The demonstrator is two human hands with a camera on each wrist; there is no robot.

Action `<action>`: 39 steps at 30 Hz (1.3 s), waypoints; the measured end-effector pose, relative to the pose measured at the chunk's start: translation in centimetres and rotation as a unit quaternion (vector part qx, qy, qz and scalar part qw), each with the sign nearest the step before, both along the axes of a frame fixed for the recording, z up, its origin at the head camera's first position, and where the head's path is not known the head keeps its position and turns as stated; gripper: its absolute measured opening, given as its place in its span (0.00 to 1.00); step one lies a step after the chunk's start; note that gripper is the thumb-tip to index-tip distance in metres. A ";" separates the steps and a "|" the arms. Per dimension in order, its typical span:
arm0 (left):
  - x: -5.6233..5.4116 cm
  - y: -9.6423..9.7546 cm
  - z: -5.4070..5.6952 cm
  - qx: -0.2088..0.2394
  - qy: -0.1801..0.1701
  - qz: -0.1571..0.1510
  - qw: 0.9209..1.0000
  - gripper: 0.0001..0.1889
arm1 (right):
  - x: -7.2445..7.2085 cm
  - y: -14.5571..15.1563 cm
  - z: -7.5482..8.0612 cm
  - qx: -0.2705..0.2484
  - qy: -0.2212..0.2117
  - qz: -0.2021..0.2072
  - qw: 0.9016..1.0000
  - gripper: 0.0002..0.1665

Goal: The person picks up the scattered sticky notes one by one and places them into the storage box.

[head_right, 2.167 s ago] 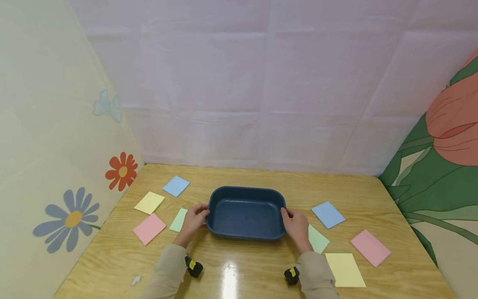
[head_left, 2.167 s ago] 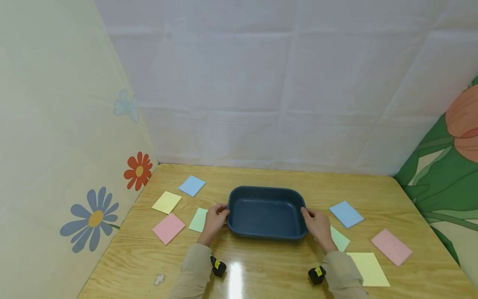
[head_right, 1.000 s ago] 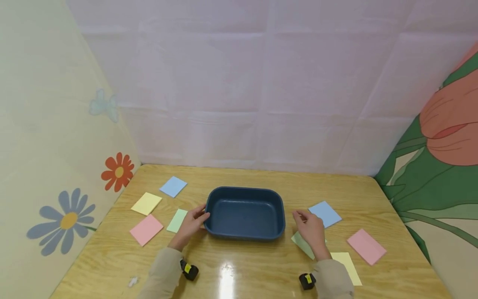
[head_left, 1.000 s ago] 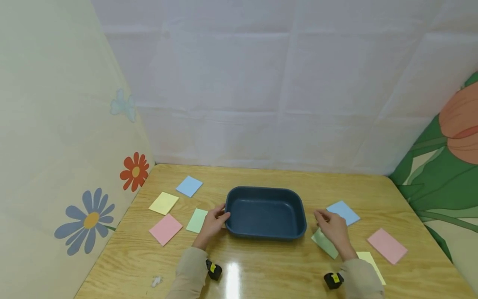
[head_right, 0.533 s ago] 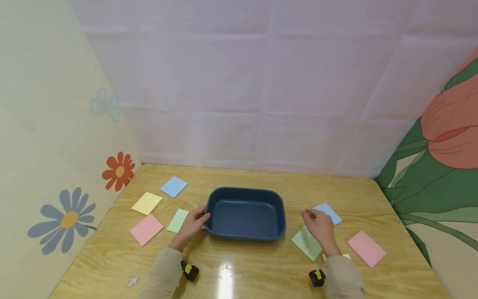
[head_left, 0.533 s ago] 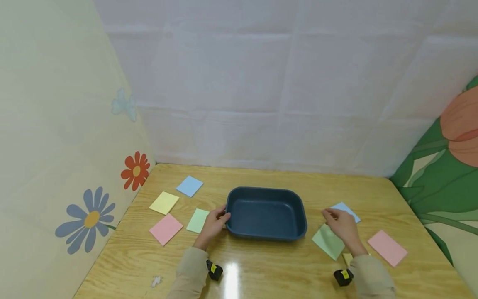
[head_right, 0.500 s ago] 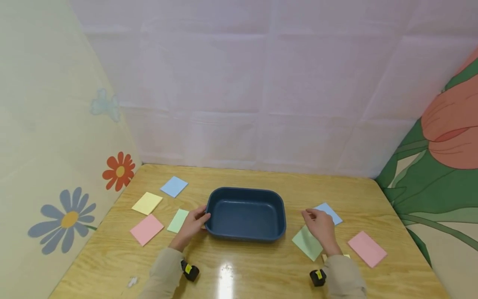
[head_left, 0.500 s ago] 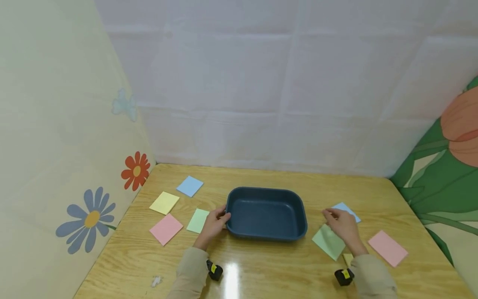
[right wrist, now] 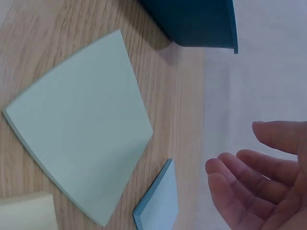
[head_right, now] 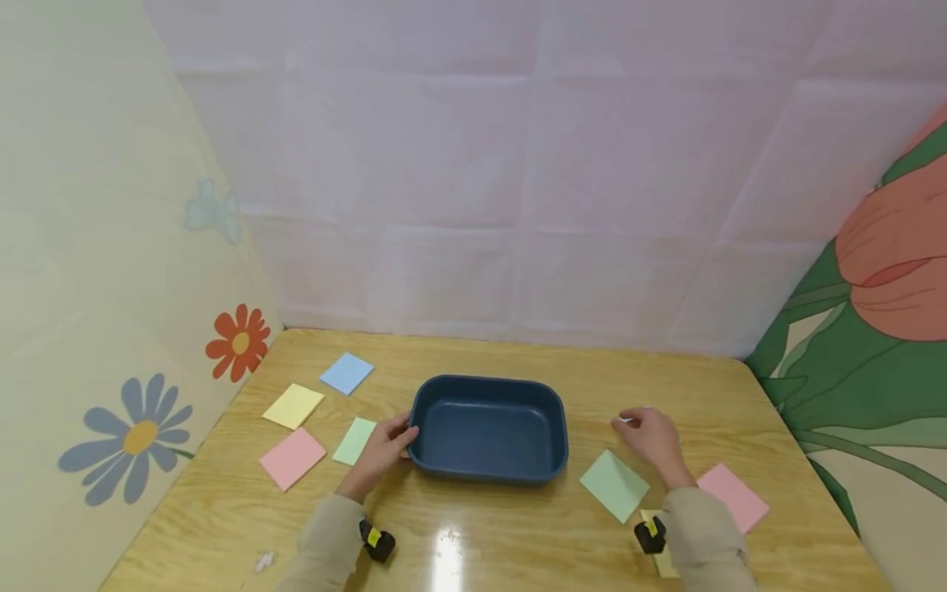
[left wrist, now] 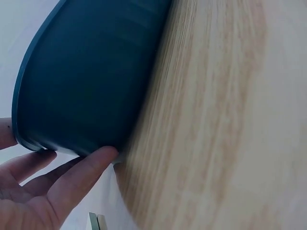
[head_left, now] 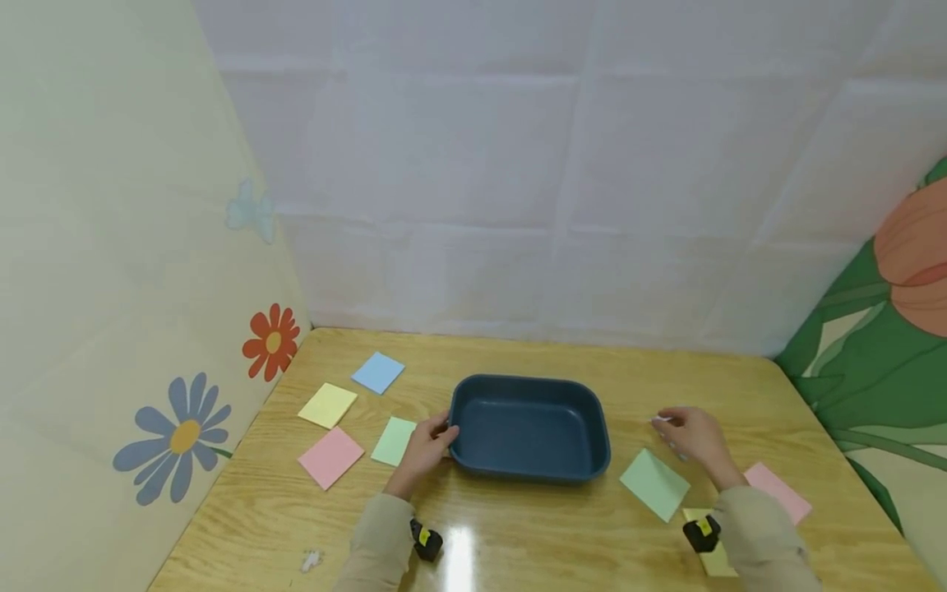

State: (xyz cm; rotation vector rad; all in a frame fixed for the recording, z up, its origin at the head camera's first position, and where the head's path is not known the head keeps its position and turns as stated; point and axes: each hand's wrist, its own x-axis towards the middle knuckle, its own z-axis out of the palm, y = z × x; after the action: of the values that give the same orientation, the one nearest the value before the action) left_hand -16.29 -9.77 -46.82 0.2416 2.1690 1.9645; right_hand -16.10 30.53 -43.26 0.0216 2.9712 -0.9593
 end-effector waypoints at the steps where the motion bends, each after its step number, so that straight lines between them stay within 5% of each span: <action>1: -0.2 0.0 -0.4 0.002 0.003 0.000 1.000 0.24 | -0.1 0.2 0.1 -0.002 -0.004 0.002 1.000 0.23; 9: -1.3 -0.1 -2.7 -0.006 0.007 0.012 1.000 0.25 | -1.2 1.8 -0.1 -0.025 -0.016 0.010 1.000 0.20; 39: -1.0 -0.1 -3.3 0.018 0.019 0.015 1.000 0.24 | -3.0 5.6 -1.2 0.073 -0.071 0.004 0.995 0.41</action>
State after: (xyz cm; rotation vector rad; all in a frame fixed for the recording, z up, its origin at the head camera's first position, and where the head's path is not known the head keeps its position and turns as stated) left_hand -17.30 -9.85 -50.14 0.2564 2.1747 2.0319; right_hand -19.08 36.13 -44.45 0.0772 2.9006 -0.7061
